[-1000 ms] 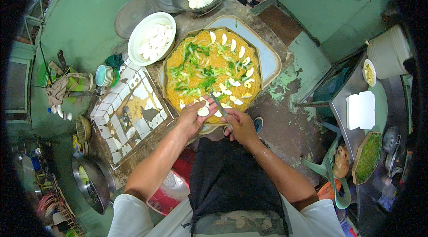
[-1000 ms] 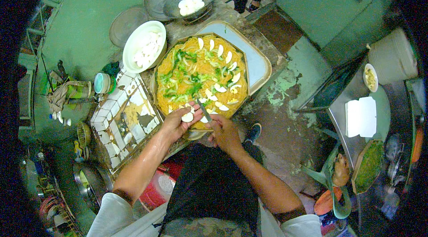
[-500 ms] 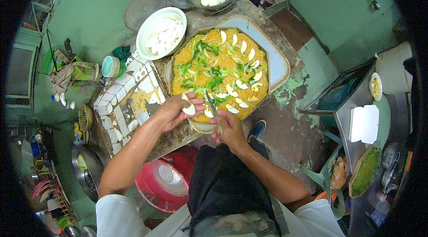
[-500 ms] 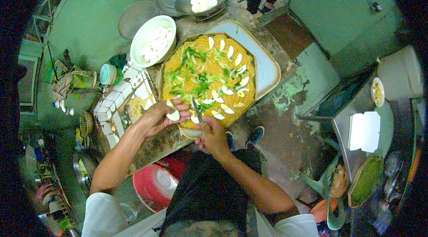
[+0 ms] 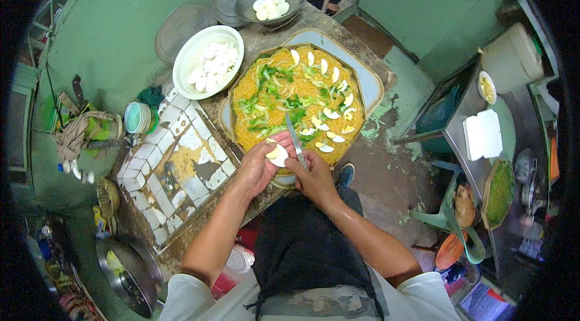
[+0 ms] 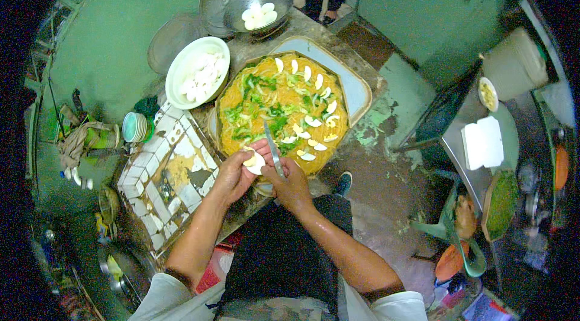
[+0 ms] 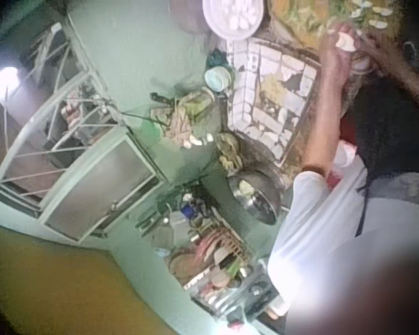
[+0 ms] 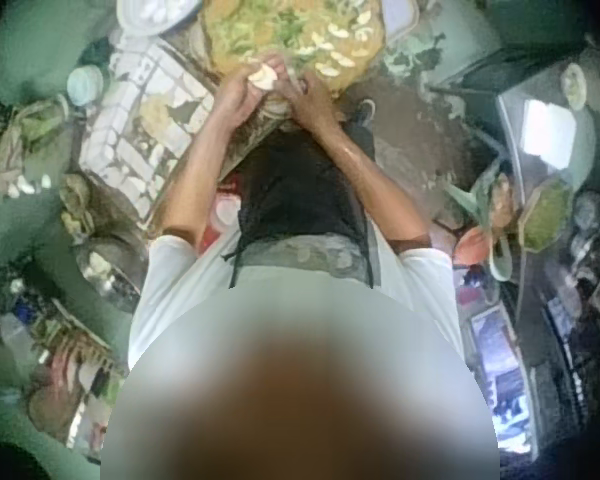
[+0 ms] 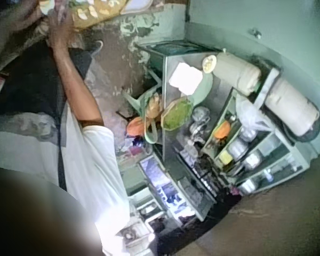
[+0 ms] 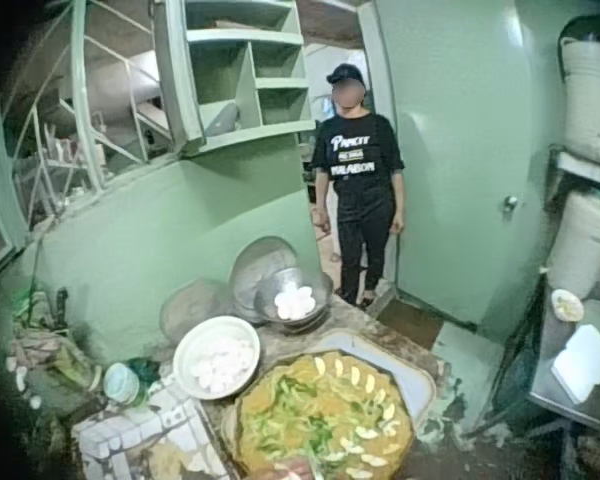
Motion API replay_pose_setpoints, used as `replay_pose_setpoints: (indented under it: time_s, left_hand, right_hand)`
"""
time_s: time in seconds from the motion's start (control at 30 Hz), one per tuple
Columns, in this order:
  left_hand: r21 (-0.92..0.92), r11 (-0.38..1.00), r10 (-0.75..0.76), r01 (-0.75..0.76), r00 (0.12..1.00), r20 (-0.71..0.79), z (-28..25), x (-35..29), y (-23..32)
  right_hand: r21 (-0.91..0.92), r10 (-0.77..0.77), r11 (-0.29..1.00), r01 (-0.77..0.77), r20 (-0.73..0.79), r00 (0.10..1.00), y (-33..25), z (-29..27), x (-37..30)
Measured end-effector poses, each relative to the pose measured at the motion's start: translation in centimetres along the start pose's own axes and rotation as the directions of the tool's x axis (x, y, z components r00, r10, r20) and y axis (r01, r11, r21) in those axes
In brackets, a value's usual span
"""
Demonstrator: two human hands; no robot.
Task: The person arranges sliced hard-boiled eggs on a large yellow food base, then scoops yellow noodles into a takeaway container and adds blanched green vegetables. The person also cuts additional egg slices and places them on the noodles before handing the container to another person.
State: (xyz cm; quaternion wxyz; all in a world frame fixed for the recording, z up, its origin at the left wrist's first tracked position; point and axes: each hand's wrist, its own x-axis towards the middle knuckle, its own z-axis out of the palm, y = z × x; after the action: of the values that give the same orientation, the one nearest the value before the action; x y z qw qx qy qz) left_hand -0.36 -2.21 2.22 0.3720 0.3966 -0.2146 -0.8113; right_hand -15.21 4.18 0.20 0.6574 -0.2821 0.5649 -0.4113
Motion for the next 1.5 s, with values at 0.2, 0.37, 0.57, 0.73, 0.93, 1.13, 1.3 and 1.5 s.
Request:
replay_pose_setpoints:
  time_s: [0.2,0.37,0.57,0.73,0.93,1.13,1.3,1.5]
  left_hand:
    - [0.077,0.994,0.079,-0.074,0.995,-0.060,-0.4,-0.2,-1.2]
    - [0.153,0.985,0.093,-0.085,0.994,-0.049,-2.2,-0.5,-1.0]
    - [0.067,0.998,0.008,-0.001,0.994,-0.107,-3.5,-0.3,-0.3]
    - [0.068,0.997,-0.015,0.024,0.991,-0.134,-4.1,-0.2,0.3]
    - [0.181,0.978,-0.071,0.101,0.984,-0.166,-4.3,-0.1,1.5]
    - [0.323,0.923,-0.158,0.209,0.971,-0.177,-5.2,1.5,4.0]
    - [0.477,0.867,-0.067,0.145,0.982,-0.176,-5.3,2.4,4.2]
    - [0.115,0.993,-0.004,0.031,0.974,-0.225,-2.8,1.3,2.3]
  right_hand:
    - [0.278,0.063,0.960,-0.031,-0.109,0.992,0.6,3.6,0.3]
    - [0.086,-0.091,0.991,0.104,-0.146,0.985,1.1,4.4,1.4]
    - [-0.503,-0.562,0.729,0.464,-0.052,0.825,1.7,2.6,-2.4]
    - [-0.492,-0.405,0.808,0.325,-0.063,0.912,3.8,3.1,-4.4]
    - [-0.328,-0.354,0.896,0.298,-0.126,0.927,5.6,4.3,-3.1]
    - [0.019,-0.160,0.986,0.164,-0.151,0.976,6.0,6.7,-1.5]
    - [0.587,0.074,0.809,-0.020,-0.069,0.995,4.0,6.9,-0.6]
    - [-0.168,-0.246,0.957,0.237,-0.034,0.969,1.6,2.9,-3.1]
